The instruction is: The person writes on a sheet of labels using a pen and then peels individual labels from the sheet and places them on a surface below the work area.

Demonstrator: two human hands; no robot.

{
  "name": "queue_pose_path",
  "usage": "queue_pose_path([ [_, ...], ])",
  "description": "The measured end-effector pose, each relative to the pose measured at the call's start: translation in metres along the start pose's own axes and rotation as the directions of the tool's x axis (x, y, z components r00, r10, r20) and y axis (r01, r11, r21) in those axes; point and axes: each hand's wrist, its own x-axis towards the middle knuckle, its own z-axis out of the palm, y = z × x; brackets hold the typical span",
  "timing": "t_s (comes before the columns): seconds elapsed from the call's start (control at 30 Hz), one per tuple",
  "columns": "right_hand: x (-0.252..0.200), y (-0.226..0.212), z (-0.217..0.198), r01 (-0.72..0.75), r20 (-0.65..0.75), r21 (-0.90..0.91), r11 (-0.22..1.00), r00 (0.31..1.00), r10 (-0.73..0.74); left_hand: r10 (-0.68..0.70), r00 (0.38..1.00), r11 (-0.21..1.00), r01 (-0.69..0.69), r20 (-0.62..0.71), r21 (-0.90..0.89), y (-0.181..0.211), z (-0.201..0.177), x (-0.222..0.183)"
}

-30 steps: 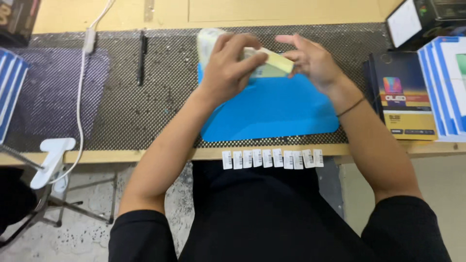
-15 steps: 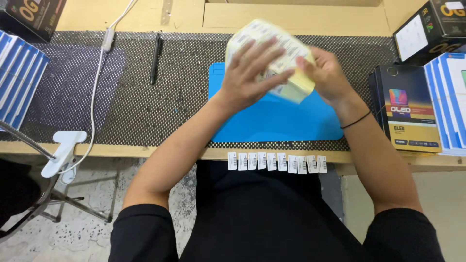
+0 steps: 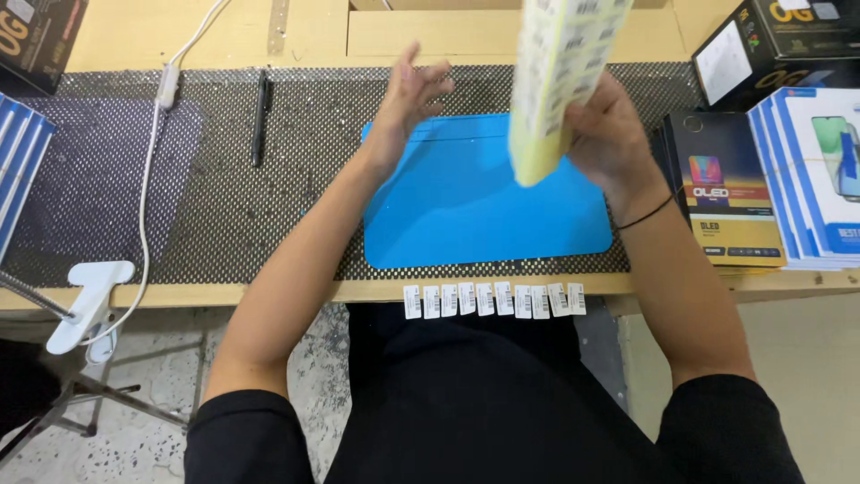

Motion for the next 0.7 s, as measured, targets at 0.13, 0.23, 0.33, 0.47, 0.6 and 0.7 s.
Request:
queue_pose_path([
  [0.13,-0.008,0.015,-0.007,-0.122,0.123,0.138,0.983,0.987,0.105,-0.021,0.974,0.995,0.042,0.223,-0.090,0.002,0.017,-0.007],
  [0.23,-0.008,0.021,-0.008,-0.201,0.106,0.182,0.963,0.977,0.184,0.031,0.972,0.985,0.009,0.232,-0.171,-0.007,0.026,-0.008],
  [0.33,-0.002,0.014,0.002,-0.219,0.037,0.180,0.959,0.976,0.216,0.059,0.989,0.963,-0.020,0.138,-0.269,-0.006,0.024,-0.006],
  [0.47,0.007,0.000,0.022,-0.182,-0.284,0.122,0.976,0.935,0.210,0.025,0.988,0.994,-0.040,-0.150,-0.097,0.001,0.009,0.002],
  [0.6,0.013,0.008,0.006,-0.410,-0.586,-0.206,0.888,0.779,0.223,0.167,0.948,0.985,-0.148,-0.270,0.087,0.001,-0.015,0.012],
  [0.7,0.018,0.016,0.002,-0.388,-0.599,-0.426,0.818,0.798,0.066,0.325,0.926,0.943,-0.302,-0.194,0.137,-0.003,-0.025,0.014],
])
